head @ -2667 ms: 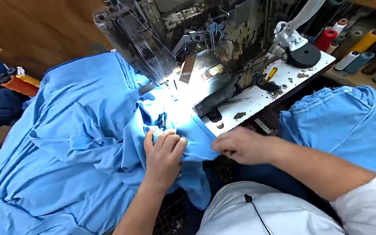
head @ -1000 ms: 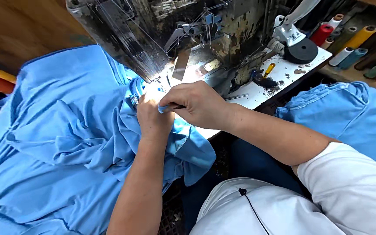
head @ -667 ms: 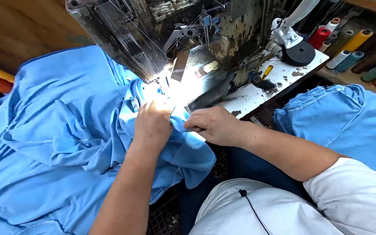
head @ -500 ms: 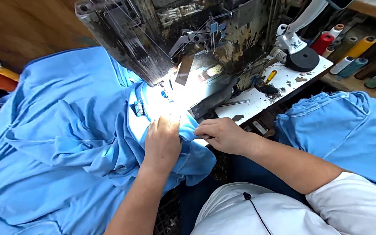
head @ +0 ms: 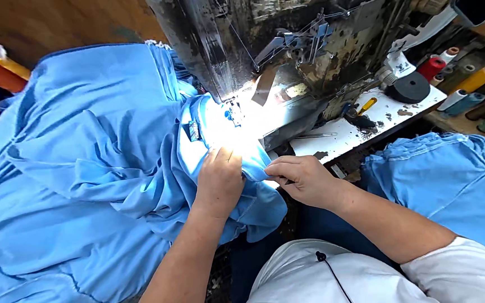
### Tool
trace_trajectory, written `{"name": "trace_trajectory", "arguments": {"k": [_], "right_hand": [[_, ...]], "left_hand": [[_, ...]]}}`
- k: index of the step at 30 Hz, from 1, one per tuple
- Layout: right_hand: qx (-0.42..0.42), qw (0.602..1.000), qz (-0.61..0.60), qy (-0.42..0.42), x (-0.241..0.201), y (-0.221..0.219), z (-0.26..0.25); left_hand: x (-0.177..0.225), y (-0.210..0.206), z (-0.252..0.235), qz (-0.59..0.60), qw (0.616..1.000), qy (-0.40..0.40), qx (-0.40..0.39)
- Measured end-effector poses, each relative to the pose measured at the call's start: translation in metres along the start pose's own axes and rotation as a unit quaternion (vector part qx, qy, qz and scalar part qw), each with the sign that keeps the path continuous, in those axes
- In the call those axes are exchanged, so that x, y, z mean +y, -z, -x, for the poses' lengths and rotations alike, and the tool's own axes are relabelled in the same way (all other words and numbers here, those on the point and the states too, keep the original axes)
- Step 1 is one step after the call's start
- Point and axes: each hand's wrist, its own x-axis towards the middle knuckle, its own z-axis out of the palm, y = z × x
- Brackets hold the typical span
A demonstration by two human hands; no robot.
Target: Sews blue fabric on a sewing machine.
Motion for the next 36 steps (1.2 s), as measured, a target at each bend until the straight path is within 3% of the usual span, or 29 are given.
{"name": "trace_trajectory", "arguments": {"k": [16, 24, 26, 28, 30, 32, 33, 34, 36], "right_hand": [[0.013, 1.0, 0.016, -0.016, 0.01, -0.007, -0.009], [0.02, 0.999, 0.019, -0.016, 0.023, -0.016, -0.03], [0.021, 0.999, 0.019, -0.019, 0.026, -0.018, -0.037], [0.015, 0.999, 0.022, -0.023, 0.028, -0.018, -0.04], [0.001, 0.999, 0.026, -0.027, 0.03, -0.016, -0.041], [-0.029, 0.999, 0.022, -0.031, 0.032, -0.013, -0.047], [-0.049, 0.998, 0.018, -0.033, 0.032, -0.012, -0.052], [-0.07, 0.997, 0.009, -0.026, 0.029, -0.009, -0.057], [-0.082, 0.996, -0.024, 0.025, 0.015, -0.002, -0.063]], "left_hand": [[-0.003, 0.007, -0.02, -0.017, 0.999, -0.005, -0.048], [-0.016, 0.021, -0.041, -0.012, 0.994, 0.027, -0.109], [-0.007, 0.048, -0.051, -0.032, 0.976, 0.07, -0.205], [0.024, 0.097, -0.071, -0.049, 0.916, 0.161, -0.363], [0.038, 0.126, -0.074, -0.067, 0.89, 0.202, -0.403], [0.021, 0.132, -0.047, -0.084, 0.936, 0.157, -0.305], [-0.008, 0.119, -0.021, -0.095, 0.977, 0.072, -0.174], [-0.021, 0.111, -0.008, -0.064, 0.994, 0.031, -0.077], [-0.008, 0.108, -0.002, 0.039, 0.998, -0.007, 0.039]]}}
